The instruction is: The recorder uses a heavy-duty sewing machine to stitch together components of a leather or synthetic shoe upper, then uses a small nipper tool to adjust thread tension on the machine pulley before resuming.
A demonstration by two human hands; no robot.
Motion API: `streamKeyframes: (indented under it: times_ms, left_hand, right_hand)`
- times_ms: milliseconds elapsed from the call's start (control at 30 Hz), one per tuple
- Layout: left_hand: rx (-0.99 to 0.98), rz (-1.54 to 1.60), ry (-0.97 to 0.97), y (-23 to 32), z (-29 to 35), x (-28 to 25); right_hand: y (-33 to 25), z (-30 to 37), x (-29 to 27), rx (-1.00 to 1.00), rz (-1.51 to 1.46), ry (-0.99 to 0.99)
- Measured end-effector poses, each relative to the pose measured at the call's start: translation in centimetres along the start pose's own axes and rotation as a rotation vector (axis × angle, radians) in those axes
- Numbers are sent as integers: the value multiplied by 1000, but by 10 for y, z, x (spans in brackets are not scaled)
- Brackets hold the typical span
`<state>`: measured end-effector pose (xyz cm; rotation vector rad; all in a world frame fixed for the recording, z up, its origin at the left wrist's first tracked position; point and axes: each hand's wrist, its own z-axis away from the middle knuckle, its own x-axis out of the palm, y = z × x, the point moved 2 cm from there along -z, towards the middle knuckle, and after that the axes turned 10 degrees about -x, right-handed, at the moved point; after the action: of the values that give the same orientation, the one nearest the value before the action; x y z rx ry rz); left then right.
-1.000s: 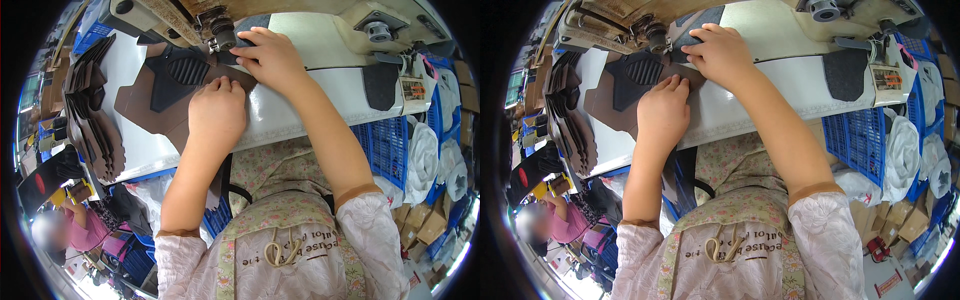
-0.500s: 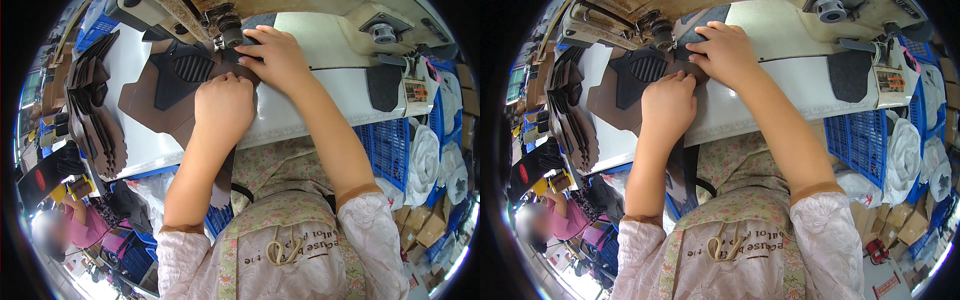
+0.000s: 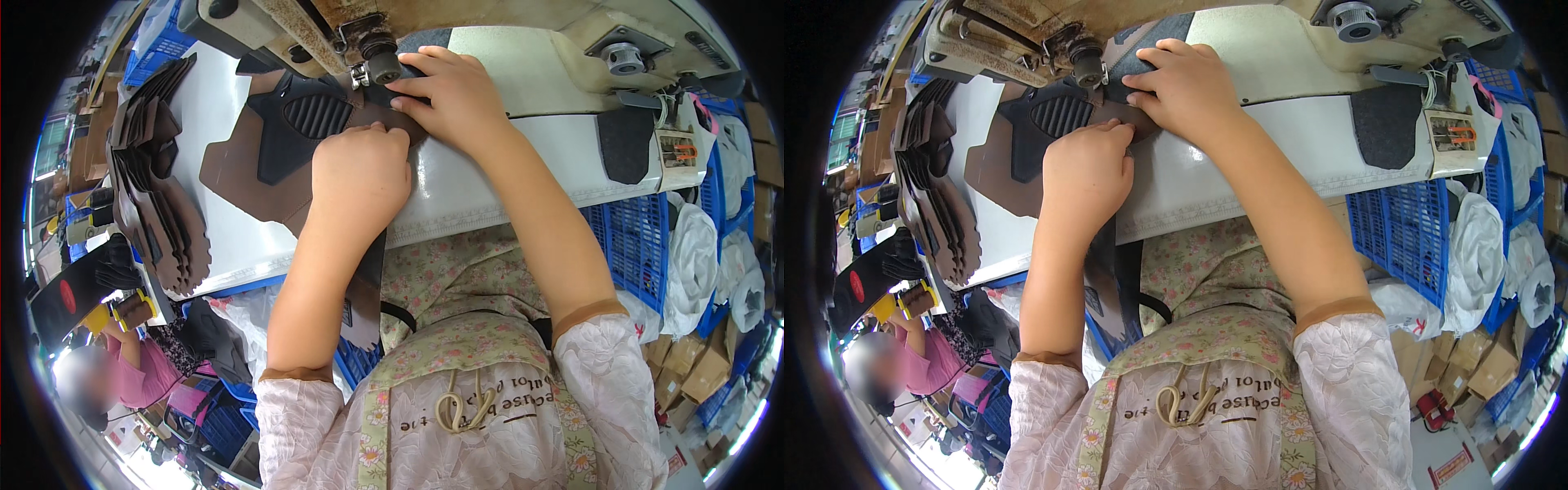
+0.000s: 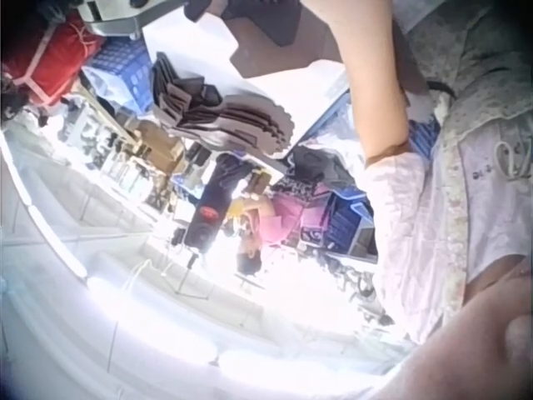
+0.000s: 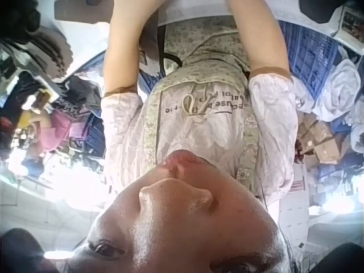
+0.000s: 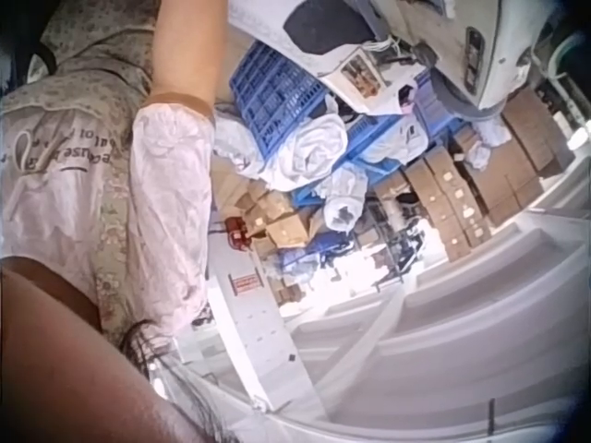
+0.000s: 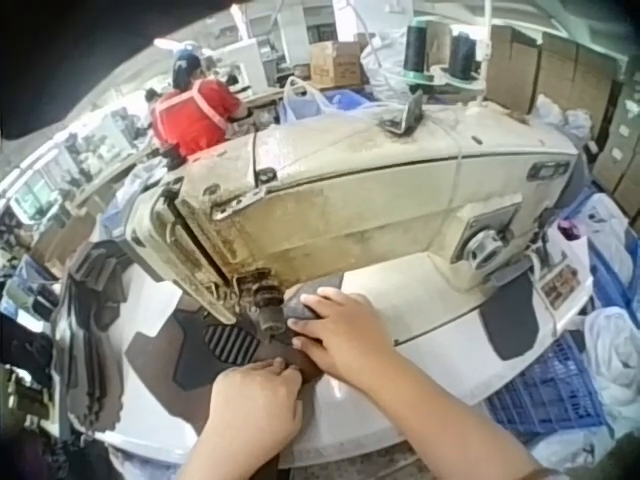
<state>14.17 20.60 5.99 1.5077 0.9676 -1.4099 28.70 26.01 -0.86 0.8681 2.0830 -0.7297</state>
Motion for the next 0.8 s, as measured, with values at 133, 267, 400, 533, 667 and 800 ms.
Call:
streamKeyframes:
  times_ms: [133,267,400,533,667,800]
  left_hand:
    - [-20,3,5,2,-1,-1]
    - [-38,-10,-20,5,-4,-1]
    - [-18,-11,-13,4,-4,0]
    - [-1,-5,13,5,-3,0]
    - [0,-26,-7,4,-4,2]
    - [-8,-20,21,4,-3,5]
  right_hand:
    - [1,-3,-3,-42,-2,-27]
    - [3,-6,-5,-88,8,-32]
    - [8,-4,0,-109,40,-33]
    - [8,-3,1,-100,26,-11]
    - [6,-4,-1,-77,28,-15]
    - [6,-5,-2,-78,9,-16]
